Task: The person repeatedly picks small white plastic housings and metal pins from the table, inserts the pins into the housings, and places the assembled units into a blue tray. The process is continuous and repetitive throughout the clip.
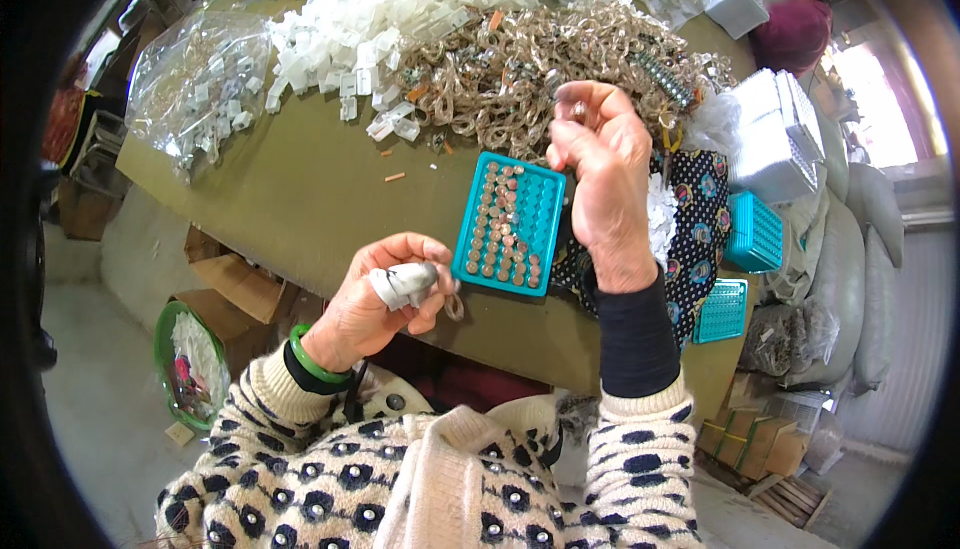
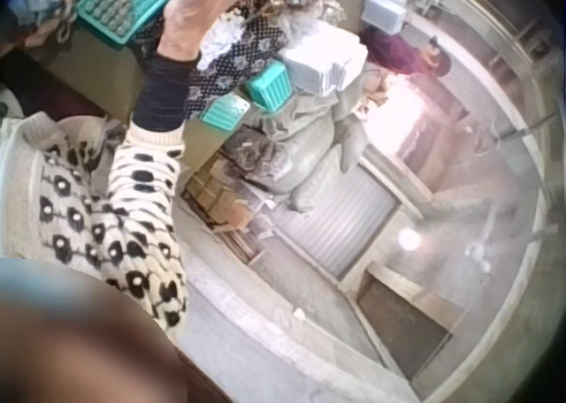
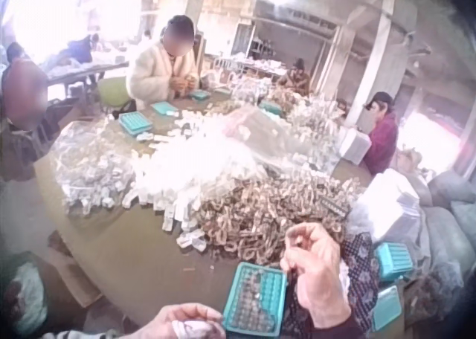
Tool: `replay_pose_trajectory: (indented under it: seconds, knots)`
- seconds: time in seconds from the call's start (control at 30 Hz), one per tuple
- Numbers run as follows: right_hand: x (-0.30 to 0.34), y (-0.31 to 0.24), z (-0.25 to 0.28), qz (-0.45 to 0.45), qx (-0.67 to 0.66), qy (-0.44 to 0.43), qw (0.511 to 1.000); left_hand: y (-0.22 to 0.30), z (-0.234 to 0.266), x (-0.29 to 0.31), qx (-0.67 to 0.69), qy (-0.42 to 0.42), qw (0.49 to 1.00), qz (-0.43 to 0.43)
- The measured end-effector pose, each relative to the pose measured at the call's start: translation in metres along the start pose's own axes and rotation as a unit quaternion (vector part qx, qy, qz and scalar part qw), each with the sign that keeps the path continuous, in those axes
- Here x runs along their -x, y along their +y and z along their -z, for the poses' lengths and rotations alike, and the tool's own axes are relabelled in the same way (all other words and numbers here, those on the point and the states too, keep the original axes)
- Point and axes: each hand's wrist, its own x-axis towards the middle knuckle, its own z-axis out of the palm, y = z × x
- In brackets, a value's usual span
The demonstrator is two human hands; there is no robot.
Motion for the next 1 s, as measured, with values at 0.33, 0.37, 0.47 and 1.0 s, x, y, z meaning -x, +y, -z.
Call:
replay_pose_trajectory:
  seconds: [0.33,0.37,0.47,1.0]
  knots:
    - [0.098,0.013,-0.039,0.185,0.292,-0.070,0.936,0.016,-0.027,-0.003,-0.061,0.042,0.995,-0.072]
    - [0.100,0.018,-0.043,0.205,0.258,-0.088,0.940,0.015,-0.028,-0.002,-0.070,0.033,0.994,-0.072]
    - [0.109,0.019,-0.043,0.219,0.315,-0.081,0.920,0.013,-0.027,0.001,-0.097,0.051,0.992,-0.060]
    - [0.117,0.027,-0.044,0.269,0.402,-0.065,0.873,0.003,-0.017,0.013,-0.092,0.089,0.991,-0.038]
